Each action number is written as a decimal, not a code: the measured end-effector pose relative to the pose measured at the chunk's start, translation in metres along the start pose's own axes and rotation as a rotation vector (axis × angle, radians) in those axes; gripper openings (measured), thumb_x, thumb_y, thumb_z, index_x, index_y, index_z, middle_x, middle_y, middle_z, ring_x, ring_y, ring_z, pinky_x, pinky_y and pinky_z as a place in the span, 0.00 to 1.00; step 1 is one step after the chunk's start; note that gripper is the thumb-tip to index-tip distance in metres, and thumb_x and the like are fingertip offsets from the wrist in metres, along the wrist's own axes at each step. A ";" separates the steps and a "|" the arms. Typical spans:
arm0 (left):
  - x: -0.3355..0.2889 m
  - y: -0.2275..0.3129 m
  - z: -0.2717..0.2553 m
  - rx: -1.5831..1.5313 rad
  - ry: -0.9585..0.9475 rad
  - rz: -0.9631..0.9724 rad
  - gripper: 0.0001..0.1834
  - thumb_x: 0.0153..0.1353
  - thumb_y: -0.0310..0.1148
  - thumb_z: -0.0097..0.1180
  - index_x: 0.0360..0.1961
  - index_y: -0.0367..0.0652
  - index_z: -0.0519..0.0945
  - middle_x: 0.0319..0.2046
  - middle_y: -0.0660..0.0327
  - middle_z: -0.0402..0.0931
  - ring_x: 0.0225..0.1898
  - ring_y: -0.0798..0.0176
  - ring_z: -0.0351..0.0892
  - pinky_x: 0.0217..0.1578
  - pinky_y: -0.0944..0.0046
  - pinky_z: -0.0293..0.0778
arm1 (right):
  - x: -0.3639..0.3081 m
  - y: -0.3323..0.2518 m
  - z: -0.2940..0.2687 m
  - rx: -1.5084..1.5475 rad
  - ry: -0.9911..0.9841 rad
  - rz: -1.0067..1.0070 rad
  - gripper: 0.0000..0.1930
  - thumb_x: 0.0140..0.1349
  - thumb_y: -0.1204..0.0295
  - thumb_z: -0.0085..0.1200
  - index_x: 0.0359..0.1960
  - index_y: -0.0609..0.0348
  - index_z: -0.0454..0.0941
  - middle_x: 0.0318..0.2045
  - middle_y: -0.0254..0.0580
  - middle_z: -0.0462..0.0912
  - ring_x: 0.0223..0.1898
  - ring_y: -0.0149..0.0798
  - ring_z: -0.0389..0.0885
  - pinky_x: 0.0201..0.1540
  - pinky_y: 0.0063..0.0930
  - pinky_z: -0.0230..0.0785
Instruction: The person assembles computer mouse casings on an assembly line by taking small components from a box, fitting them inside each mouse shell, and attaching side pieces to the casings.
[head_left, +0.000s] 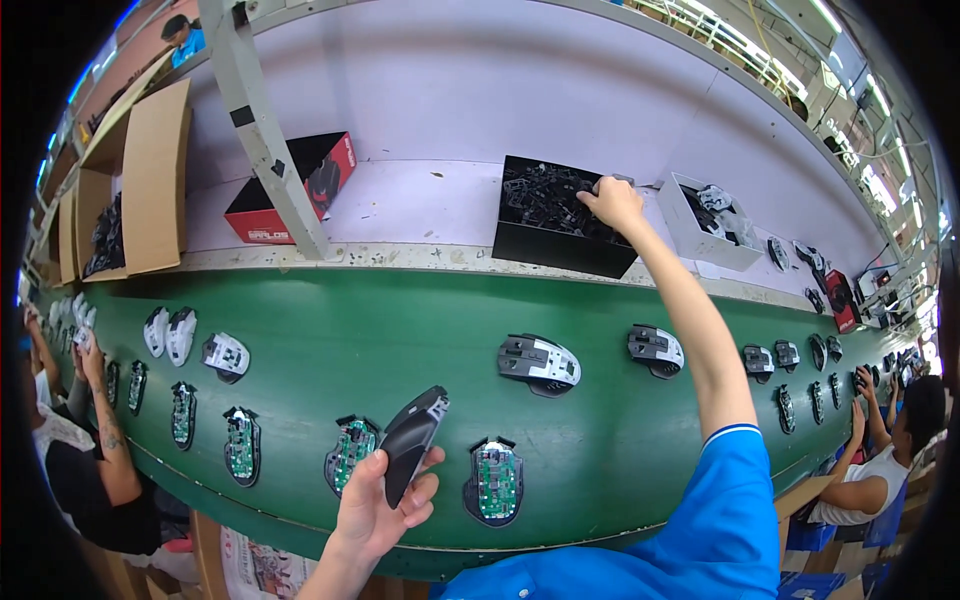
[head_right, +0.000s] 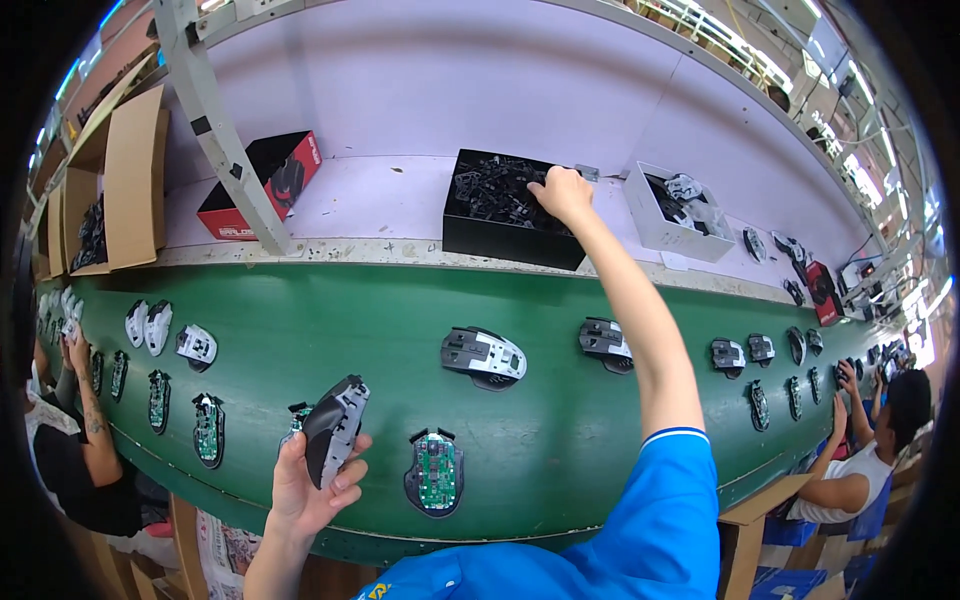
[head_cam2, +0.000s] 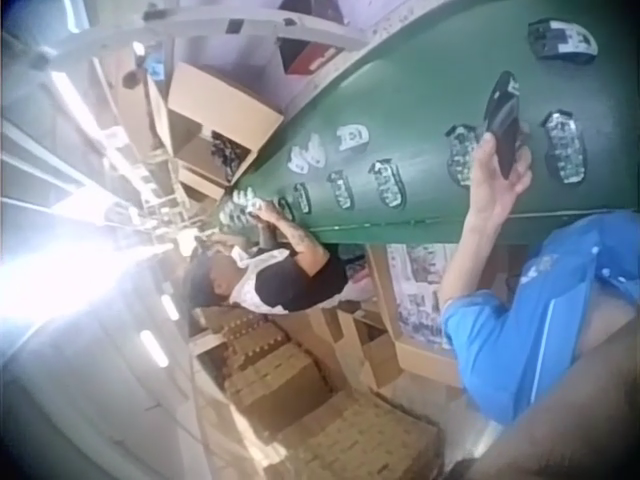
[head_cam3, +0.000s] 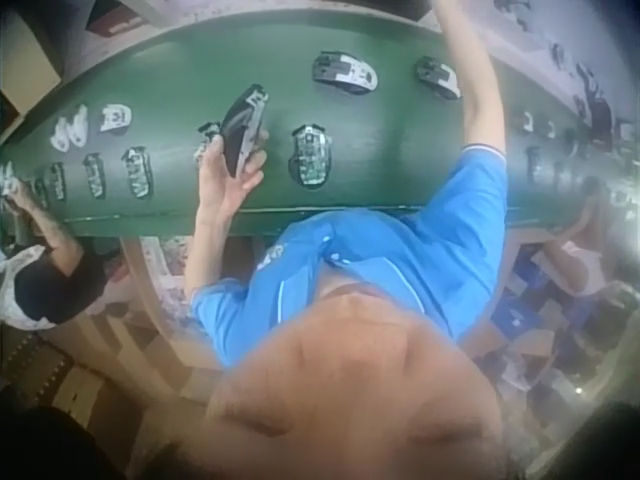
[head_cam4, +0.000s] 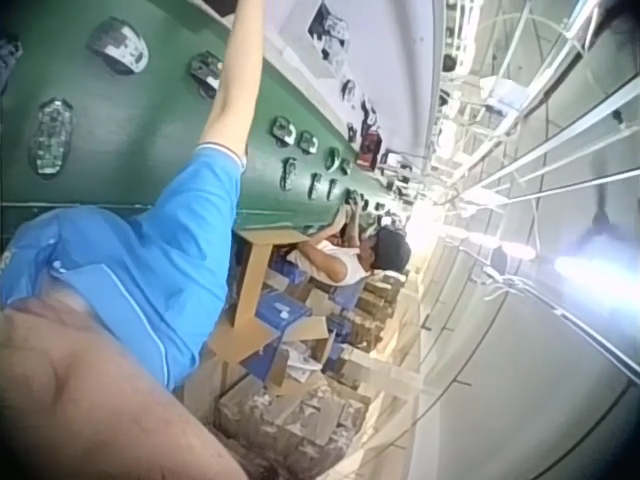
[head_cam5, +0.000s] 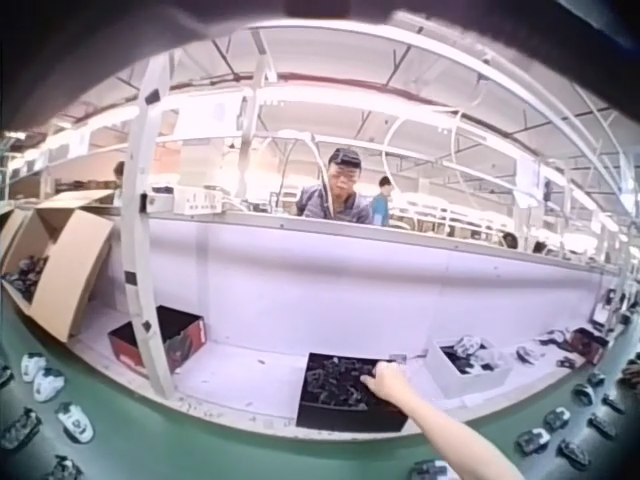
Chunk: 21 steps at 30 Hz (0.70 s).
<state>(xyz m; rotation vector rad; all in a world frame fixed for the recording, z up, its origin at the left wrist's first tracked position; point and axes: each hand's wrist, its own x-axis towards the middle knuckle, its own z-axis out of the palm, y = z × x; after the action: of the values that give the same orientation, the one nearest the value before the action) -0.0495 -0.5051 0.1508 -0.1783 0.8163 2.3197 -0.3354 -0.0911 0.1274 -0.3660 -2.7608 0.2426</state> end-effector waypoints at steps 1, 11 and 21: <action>-0.001 -0.001 0.002 0.007 -0.004 0.000 0.32 0.57 0.51 0.55 0.55 0.39 0.67 0.45 0.55 0.72 0.28 0.69 0.67 0.18 0.71 0.62 | 0.000 0.000 0.004 0.095 -0.021 0.040 0.15 0.48 0.59 0.64 0.31 0.57 0.82 0.32 0.52 0.83 0.38 0.51 0.82 0.42 0.44 0.74; -0.007 0.009 0.010 0.073 0.094 0.098 0.33 0.59 0.49 0.51 0.58 0.37 0.64 0.48 0.52 0.71 0.35 0.65 0.71 0.20 0.68 0.70 | 0.021 0.034 -0.027 0.826 -0.509 0.369 0.08 0.51 0.70 0.62 0.30 0.59 0.82 0.20 0.30 0.78 0.18 0.22 0.73 0.15 0.18 0.67; 0.000 0.007 0.020 0.266 -0.170 -0.075 0.40 0.60 0.59 0.41 0.65 0.40 0.56 0.50 0.45 0.71 0.40 0.49 0.80 0.31 0.54 0.82 | -0.117 -0.060 -0.164 0.698 -0.319 -0.284 0.10 0.56 0.70 0.58 0.37 0.61 0.83 0.22 0.32 0.79 0.22 0.24 0.74 0.23 0.20 0.68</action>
<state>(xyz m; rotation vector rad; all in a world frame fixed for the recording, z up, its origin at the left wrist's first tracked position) -0.0522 -0.4978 0.1701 0.1014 1.0020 2.0987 -0.1839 -0.1615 0.2552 0.2643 -2.7445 1.2229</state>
